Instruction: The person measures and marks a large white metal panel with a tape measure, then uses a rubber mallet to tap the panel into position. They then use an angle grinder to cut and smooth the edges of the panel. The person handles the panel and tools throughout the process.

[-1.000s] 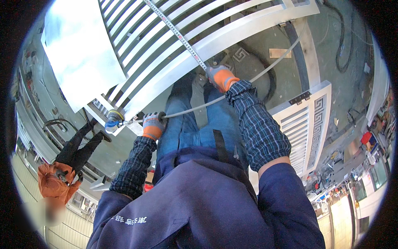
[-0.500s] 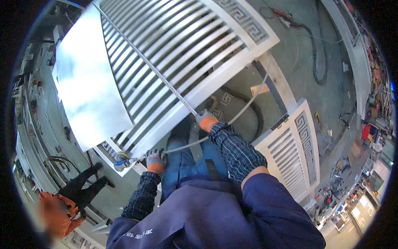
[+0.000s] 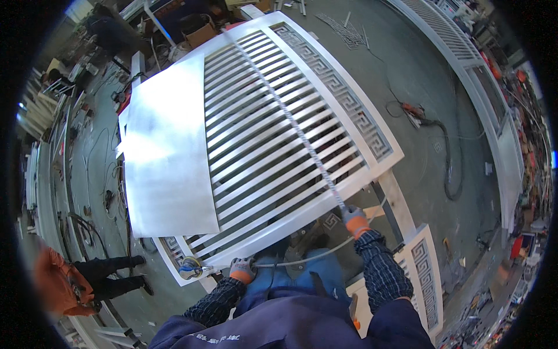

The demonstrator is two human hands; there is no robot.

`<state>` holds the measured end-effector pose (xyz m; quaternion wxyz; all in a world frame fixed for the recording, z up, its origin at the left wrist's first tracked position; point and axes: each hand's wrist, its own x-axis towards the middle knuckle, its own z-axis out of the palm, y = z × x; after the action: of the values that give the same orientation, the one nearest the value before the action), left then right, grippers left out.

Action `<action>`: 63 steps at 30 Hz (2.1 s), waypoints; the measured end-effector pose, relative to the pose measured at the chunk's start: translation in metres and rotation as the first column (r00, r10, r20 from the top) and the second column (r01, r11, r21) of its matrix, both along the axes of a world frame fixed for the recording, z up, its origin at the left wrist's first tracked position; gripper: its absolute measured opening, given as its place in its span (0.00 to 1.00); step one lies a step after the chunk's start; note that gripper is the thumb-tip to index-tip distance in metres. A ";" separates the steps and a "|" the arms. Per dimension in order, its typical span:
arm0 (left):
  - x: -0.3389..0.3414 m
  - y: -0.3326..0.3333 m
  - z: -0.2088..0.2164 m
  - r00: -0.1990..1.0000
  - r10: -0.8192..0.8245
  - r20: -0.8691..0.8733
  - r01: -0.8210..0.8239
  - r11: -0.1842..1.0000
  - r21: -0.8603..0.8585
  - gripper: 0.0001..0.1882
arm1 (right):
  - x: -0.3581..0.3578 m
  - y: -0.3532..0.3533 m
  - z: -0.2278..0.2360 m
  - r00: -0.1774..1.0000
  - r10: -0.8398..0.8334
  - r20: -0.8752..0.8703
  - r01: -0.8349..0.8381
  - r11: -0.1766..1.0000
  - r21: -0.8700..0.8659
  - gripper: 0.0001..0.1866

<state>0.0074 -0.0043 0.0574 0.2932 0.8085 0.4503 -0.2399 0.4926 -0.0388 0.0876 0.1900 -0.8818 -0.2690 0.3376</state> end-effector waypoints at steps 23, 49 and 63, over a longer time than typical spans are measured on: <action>0.175 -0.087 -0.035 0.982 -0.087 -0.165 0.088 0.996 -0.001 0.22 | 0.312 -0.125 -0.140 0.583 0.736 0.343 -0.662 0.676 -0.324 0.17; 0.179 -0.083 -0.008 0.944 -0.117 -0.307 0.071 0.985 -0.157 0.20 | 0.245 -0.006 -0.089 0.998 0.018 0.062 0.012 0.890 -0.456 0.22; 0.204 -0.077 0.014 0.935 0.019 -0.355 -0.106 0.968 -0.228 0.19 | 0.262 -0.026 -0.108 0.993 0.058 -0.105 -0.068 0.994 -0.086 0.19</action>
<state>0.2109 -0.0815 0.0719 0.3128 0.6960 0.4879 -0.4239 0.7546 -0.0651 -0.0205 0.1529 -0.8621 -0.2712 0.3998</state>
